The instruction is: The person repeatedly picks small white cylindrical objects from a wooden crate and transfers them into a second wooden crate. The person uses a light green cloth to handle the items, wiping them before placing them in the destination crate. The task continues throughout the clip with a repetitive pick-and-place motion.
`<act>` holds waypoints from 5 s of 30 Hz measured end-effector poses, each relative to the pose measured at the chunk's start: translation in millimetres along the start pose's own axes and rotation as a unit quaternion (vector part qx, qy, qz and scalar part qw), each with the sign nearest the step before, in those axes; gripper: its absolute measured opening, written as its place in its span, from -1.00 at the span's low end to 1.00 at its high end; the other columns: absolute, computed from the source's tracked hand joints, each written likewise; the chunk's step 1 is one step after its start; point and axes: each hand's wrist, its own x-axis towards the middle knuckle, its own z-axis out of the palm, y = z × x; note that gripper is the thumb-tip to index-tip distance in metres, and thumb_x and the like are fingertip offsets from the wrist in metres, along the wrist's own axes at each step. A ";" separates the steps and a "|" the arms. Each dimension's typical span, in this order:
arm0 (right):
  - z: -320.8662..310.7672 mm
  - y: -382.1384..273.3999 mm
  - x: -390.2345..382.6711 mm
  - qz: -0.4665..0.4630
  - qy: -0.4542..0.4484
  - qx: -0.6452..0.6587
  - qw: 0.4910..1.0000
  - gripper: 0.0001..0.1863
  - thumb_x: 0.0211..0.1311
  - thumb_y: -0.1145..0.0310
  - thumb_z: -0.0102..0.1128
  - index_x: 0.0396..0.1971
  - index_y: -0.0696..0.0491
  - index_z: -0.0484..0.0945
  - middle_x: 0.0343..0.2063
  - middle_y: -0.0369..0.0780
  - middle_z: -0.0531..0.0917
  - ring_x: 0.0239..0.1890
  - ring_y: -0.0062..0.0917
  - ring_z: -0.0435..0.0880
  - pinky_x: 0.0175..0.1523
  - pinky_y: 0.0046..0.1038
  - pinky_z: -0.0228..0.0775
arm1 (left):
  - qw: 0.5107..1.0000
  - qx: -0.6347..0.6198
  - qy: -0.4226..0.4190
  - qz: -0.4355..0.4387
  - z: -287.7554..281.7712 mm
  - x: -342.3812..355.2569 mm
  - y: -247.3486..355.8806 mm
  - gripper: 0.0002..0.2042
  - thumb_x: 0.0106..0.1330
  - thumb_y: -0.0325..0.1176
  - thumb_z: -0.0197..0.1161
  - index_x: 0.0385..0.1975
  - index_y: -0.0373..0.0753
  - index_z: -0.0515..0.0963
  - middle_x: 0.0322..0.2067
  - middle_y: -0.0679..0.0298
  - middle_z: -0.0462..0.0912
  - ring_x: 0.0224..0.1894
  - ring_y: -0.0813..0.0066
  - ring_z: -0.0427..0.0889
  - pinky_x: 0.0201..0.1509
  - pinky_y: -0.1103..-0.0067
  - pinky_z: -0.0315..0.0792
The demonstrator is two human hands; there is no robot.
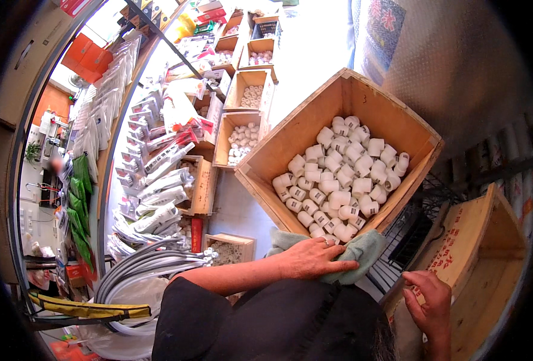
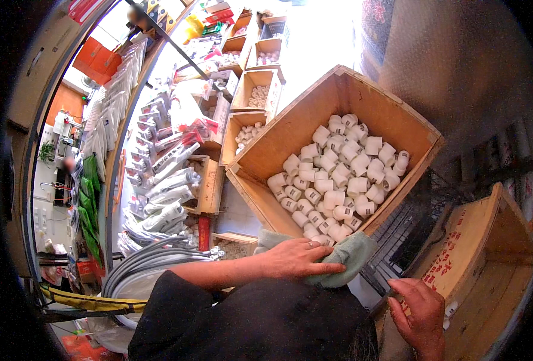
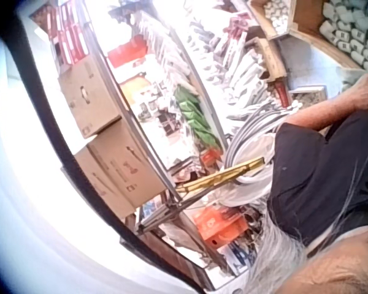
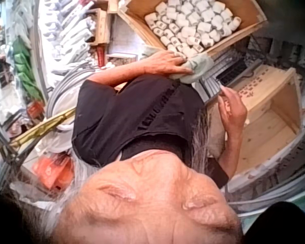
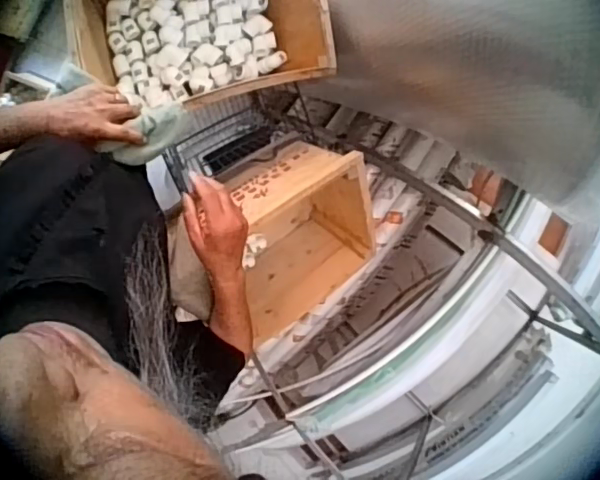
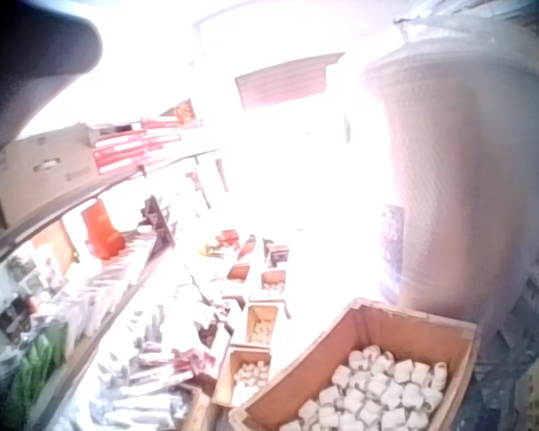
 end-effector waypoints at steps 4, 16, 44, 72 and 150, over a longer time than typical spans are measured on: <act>-0.7 -0.1 0.3 0.004 -0.003 0.002 1.000 -0.61 -0.04 0.54 0.36 -0.12 0.11 0.59 -0.24 -0.10 0.66 -0.23 -0.21 0.68 -0.15 -0.30 0.52 | 1.000 -0.008 -0.008 -0.005 -4.4 1.2 1.1 -0.44 0.27 -0.39 0.02 0.30 0.20 0.22 -0.06 0.11 0.49 -0.22 0.19 0.60 -0.14 0.39 0.49; -1.0 -1.1 1.3 -0.001 0.001 0.001 1.000 -0.62 -0.03 0.54 0.36 -0.12 0.11 0.59 -0.24 -0.10 0.66 -0.23 -0.21 0.68 -0.15 -0.29 0.52 | 1.000 -0.004 -0.002 -0.006 -1.1 0.8 0.8 -0.42 0.25 -0.37 0.05 0.31 0.20 0.22 -0.05 0.12 0.48 -0.20 0.19 0.59 -0.13 0.38 0.48; 0.9 0.0 -0.4 0.007 0.002 0.000 1.000 -0.63 -0.04 0.52 0.37 -0.13 0.09 0.60 -0.24 -0.10 0.67 -0.24 -0.22 0.69 -0.17 -0.30 0.53 | 1.000 -0.017 -0.002 -0.011 -6.1 1.7 2.7 -0.43 0.24 -0.37 0.07 0.30 0.16 0.26 -0.05 0.12 0.50 -0.11 0.21 0.57 -0.11 0.41 0.46; 0.9 -0.1 -0.8 -0.004 -0.002 -0.018 1.000 -0.61 -0.04 0.51 0.39 -0.11 0.09 0.60 -0.24 -0.12 0.66 -0.23 -0.23 0.68 -0.16 -0.28 0.52 | 1.000 -0.019 -0.014 -0.019 -4.9 1.3 3.1 -0.45 0.27 -0.39 0.05 0.29 0.19 0.26 -0.07 0.15 0.50 -0.12 0.23 0.57 -0.10 0.39 0.45; -32.7 207.3 -54.9 0.379 -0.042 -0.149 0.912 -0.43 0.19 0.18 0.24 0.18 0.12 0.44 0.09 0.01 0.57 0.13 -0.16 0.56 0.16 -0.31 0.40 | 0.960 -0.264 0.020 -0.092 -25.4 12.9 8.1 -0.47 0.16 -0.30 0.39 0.19 0.09 0.49 0.20 0.07 0.34 0.17 0.10 0.48 0.20 0.32 0.45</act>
